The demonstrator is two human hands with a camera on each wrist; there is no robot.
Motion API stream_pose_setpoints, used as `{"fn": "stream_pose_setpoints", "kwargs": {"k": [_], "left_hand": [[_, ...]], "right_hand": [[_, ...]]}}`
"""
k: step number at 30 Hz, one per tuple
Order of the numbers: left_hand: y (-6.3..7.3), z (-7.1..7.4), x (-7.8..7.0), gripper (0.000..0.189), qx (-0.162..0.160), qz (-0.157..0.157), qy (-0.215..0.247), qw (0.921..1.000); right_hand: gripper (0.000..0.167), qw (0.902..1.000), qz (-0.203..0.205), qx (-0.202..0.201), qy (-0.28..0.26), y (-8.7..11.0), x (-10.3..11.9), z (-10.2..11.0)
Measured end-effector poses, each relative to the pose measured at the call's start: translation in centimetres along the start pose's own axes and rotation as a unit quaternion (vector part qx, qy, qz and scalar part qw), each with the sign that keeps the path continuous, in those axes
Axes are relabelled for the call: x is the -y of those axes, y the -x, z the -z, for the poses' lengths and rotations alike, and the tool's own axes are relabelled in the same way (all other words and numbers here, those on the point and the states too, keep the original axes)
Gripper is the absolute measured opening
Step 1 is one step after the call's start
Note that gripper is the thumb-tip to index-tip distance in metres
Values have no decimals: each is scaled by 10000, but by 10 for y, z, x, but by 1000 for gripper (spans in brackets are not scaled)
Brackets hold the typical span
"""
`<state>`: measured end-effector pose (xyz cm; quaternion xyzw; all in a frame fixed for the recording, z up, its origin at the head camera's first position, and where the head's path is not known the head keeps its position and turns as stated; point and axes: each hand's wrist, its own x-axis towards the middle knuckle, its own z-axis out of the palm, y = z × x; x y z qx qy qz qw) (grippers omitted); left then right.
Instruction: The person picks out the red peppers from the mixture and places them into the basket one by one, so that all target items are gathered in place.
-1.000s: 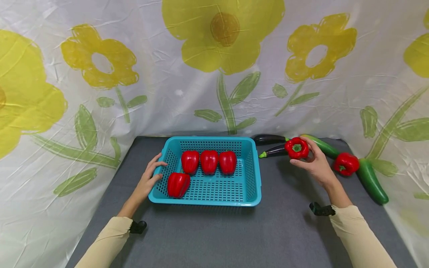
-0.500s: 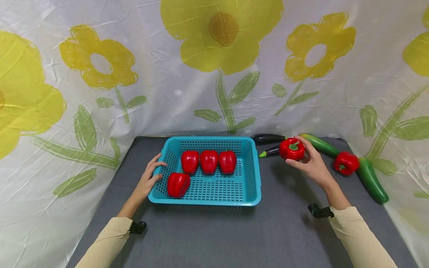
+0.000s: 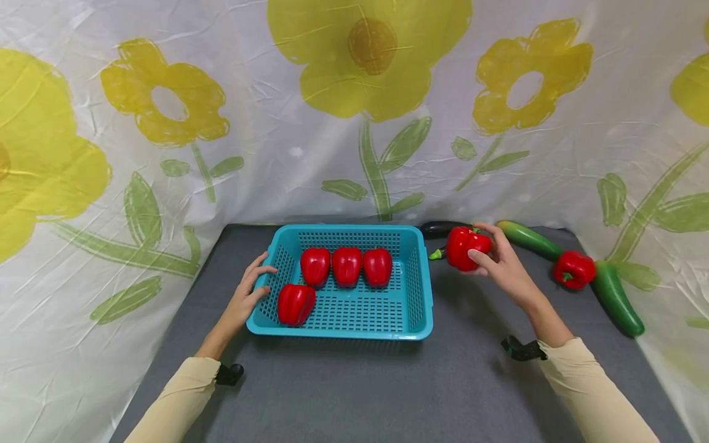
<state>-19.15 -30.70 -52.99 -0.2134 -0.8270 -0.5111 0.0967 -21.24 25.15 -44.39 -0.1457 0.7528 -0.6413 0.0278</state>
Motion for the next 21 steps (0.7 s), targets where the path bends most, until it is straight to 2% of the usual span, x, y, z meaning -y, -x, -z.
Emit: {"fn": "stream_pose_setpoints", "kwargs": {"k": [2, 5, 12, 16, 21], "left_hand": [[0, 0, 1, 37, 13, 19, 23, 10000], [-1, 0, 1, 37, 24, 70, -4, 10000], [1, 0, 0, 38, -29, -32, 43, 10000], [1, 0, -1, 39, -26, -31, 90, 10000], [1, -1, -1, 38, -20, -32, 184, 9998]], "right_hand": [[63, 9996, -40, -1, -263, -1, 2, -5], [59, 9994, -9, 16, -342, -2, 3, -9], [46, 9995, 155, 214, -179, -4, 3, -16], [52, 9996, 111, 212, -155, -6, 4, -21], [59, 9982, 362, 326, 335, -11, 6, -27]]}}
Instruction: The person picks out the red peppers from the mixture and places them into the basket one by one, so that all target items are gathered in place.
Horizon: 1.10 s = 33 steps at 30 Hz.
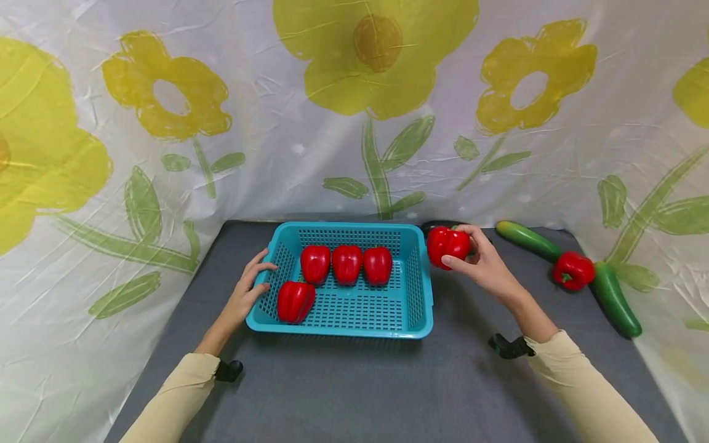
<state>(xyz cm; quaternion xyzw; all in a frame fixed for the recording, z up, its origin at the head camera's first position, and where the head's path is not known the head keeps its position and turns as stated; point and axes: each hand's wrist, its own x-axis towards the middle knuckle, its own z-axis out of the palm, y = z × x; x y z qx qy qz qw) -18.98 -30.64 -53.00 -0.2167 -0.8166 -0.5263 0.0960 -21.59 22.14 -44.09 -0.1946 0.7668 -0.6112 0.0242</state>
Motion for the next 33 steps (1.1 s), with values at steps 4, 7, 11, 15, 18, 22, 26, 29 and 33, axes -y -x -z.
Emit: {"fn": "stream_pose_setpoints", "kwargs": {"k": [4, 7, 11, 15, 18, 22, 26, 29, 33], "left_hand": [[-1, 0, 0, 38, 0, -14, -17, 10000], [-1, 0, 1, 38, 8, 12, -33, 10000], [-1, 0, 2, 37, 20, 42, -19, 10000], [0, 0, 2, 37, 15, 54, 4, 10000], [0, 0, 1, 37, 15, 46, -1, 10000], [-1, 0, 1, 36, 21, 17, -15, 10000], [-1, 0, 1, 36, 31, -5, -7, 10000], [0, 0, 1, 36, 22, -19, 1, 10000], [0, 0, 1, 36, 9, -51, -4, 10000]], "right_hand": [[56, 9995, 195, 159, 192, -7, 5, -8], [54, 9995, 194, 181, 156, -12, 8, -15], [52, 9994, 182, 243, 144, -19, 11, -25], [51, 9979, 310, 500, 283, -25, 14, -34], [50, 9962, 393, 715, 314, -29, 16, -42], [49, 9941, 397, 990, 206, -34, 19, -55], [49, 9920, 272, 1227, 110, -38, 23, -64], [49, 9904, 194, 1368, 101, -42, 24, -68], [48, 9869, 283, 1576, 181, -48, 24, -73]]}}
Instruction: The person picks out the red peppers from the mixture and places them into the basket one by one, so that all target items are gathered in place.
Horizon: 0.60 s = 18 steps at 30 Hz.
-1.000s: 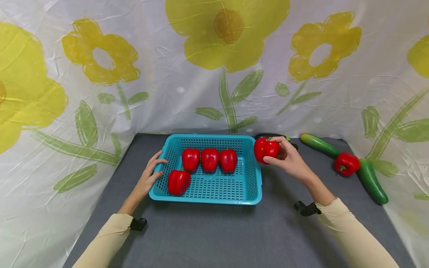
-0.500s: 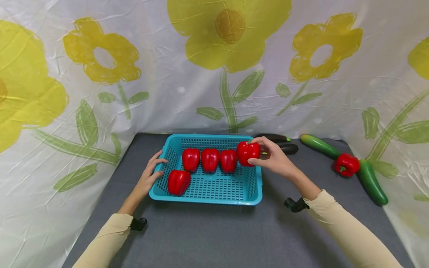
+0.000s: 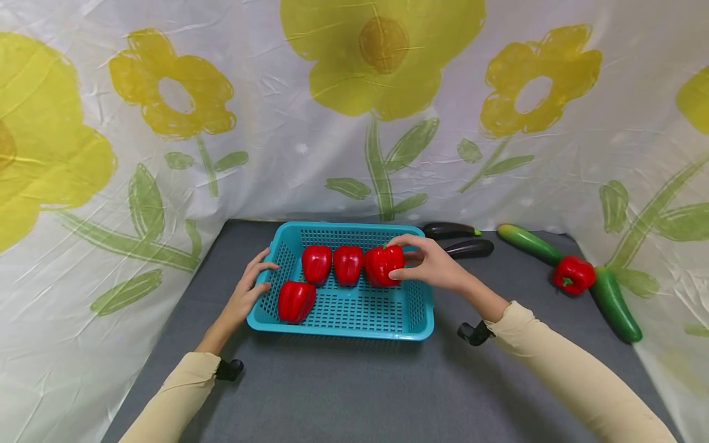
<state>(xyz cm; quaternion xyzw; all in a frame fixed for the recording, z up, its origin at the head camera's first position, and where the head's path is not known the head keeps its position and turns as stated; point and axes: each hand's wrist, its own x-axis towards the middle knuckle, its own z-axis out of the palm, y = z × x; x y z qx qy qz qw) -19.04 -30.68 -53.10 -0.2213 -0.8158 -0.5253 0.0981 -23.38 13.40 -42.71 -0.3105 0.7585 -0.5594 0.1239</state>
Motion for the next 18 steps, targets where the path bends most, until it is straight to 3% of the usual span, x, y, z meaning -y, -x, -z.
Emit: {"fn": "stream_pose_setpoints", "kwargs": {"k": [18], "left_hand": [[0, 2, 0, 35, 6, 45, -121, 9999]], "right_hand": [[47, 9988, -87, 474, 35, -35, 6, -25]]}}
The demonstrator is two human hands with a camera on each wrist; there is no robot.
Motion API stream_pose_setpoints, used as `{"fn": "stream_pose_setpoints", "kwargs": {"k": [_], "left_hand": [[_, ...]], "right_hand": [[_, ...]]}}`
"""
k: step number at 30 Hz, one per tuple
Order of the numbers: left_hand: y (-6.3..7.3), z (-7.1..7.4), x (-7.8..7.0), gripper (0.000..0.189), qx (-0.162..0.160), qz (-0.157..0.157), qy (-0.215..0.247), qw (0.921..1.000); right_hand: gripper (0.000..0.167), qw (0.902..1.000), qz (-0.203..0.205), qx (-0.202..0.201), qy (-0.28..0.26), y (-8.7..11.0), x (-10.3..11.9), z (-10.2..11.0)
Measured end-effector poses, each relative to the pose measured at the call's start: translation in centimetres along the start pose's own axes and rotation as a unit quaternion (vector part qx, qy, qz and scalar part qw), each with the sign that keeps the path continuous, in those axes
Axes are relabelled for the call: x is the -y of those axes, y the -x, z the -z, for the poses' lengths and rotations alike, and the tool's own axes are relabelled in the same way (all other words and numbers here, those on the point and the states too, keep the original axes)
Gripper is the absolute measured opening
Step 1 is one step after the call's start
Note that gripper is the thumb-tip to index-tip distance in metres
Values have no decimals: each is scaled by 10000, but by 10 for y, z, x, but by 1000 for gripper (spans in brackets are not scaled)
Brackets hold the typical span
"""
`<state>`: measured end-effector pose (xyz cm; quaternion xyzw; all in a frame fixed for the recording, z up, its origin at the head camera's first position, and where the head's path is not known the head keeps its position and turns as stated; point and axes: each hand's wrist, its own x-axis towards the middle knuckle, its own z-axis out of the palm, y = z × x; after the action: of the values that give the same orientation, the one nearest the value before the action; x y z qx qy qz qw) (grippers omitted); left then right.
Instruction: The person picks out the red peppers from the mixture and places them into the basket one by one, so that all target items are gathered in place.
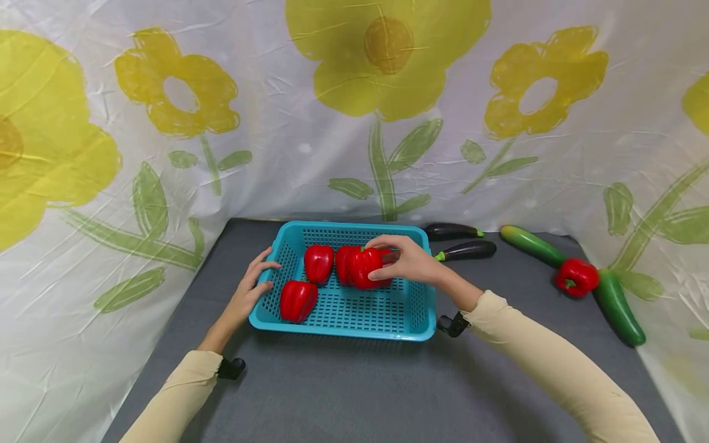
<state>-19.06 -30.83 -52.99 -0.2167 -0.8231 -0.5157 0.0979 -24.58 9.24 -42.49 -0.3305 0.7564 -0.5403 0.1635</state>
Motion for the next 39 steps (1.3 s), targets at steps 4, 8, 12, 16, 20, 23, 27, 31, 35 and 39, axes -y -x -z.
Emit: {"fn": "stream_pose_setpoints", "kwargs": {"k": [4, 8, 12, 16, 20, 23, 27, 31, 35, 39], "left_hand": [[0, 0, -2, 34, 12, 32, 5, 10000], [1, 0, -3, 34, 27, 44, 40, 10000], [1, 0, -3, 34, 38, 80, 36, 10000], [0, -1, -6, 34, 47, 131, -47, 9999], [-2, -1, -15, 33, 50, 183, -33, 9998], [-2, 1, -20, 33, 48, 207, -2, 9998], [-1, 1, -13, 33, 35, 156, -44, 9999], [0, 1, -3, 34, 25, 84, -7, 10000], [0, 1, -3, 33, 8, 65, -8, 10000], [1, 0, -3, 32, -2, 103, -24, 9999]], "right_hand": [[46, 9998, -138, 144, -32, -8, 1, -7], [43, 9991, -330, 247, -77, -19, -1, -14], [40, 9987, -313, 370, -166, -29, -5, -21], [38, 9984, -268, 483, -156, -35, -8, -27], [38, 9973, -366, 617, -138, -37, -8, -33], [39, 9966, -439, 701, -47, -39, -9, -38], [40, 9956, -605, 720, 45, -41, -13, -41], [41, 9948, -667, 764, 39, -40, -16, -43], [41, 9943, -664, 837, 58, -40, -16, -44], [40, 9930, -770, 876, 177, -42, -18, -46]]}}
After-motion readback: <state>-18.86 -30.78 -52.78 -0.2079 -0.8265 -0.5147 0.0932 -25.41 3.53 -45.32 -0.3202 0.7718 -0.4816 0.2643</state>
